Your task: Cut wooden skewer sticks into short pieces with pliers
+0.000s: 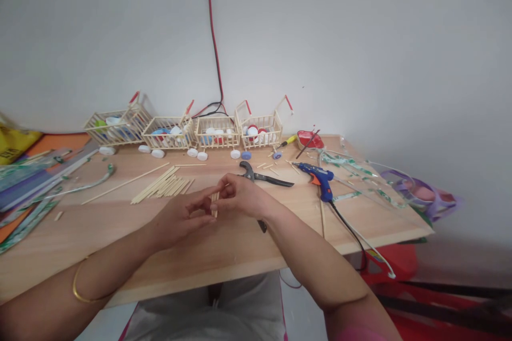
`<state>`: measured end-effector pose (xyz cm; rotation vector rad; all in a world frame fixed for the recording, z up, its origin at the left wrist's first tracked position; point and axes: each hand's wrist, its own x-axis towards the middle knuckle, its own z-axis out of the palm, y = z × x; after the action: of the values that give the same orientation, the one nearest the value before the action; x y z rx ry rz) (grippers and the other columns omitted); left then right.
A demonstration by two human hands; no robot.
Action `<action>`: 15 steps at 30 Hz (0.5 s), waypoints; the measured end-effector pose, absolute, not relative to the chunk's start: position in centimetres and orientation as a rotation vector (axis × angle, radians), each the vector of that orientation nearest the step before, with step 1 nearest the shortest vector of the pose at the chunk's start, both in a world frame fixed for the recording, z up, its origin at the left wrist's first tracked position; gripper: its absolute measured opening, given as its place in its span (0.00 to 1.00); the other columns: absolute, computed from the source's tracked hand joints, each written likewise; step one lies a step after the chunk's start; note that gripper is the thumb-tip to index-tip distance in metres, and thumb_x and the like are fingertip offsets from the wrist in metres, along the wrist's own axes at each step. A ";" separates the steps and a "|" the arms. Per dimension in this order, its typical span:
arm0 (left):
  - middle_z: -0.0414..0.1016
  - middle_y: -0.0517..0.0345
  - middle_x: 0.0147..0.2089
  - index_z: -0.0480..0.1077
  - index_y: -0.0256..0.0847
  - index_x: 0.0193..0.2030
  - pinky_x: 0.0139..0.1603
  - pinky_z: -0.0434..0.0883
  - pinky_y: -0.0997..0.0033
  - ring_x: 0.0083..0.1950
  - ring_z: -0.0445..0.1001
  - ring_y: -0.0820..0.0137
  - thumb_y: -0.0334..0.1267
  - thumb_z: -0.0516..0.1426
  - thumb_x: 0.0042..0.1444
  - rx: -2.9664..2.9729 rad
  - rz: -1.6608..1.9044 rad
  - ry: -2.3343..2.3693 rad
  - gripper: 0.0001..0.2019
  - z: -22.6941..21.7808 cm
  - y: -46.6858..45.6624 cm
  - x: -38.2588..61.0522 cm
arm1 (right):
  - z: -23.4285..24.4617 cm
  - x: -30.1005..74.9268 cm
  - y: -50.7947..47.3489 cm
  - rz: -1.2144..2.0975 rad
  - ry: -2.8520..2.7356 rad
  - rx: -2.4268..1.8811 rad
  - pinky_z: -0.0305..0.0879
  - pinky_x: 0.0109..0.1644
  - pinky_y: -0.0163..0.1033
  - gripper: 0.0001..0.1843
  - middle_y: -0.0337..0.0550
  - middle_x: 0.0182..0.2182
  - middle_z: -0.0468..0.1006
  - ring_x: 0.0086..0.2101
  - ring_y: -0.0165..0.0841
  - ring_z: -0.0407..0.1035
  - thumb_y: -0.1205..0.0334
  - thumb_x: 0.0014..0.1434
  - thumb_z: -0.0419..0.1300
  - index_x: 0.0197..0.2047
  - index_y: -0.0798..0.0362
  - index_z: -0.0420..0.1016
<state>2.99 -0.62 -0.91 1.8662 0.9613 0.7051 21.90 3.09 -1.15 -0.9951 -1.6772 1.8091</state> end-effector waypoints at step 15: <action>0.75 0.59 0.36 0.57 0.44 0.60 0.37 0.67 0.71 0.34 0.73 0.70 0.28 0.52 0.50 2.005 0.709 1.014 0.28 -1.3 -1.0 2.8 | -2.1 20.1 2.7 1.572 -1.720 -1.139 0.59 0.30 0.31 0.17 0.36 0.26 0.72 0.26 0.25 0.65 0.59 0.44 0.67 0.37 0.55 0.69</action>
<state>2.77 -1.01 -1.29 2.0047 1.0143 0.7094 20.08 2.67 -2.09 -1.1391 -1.7202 1.5722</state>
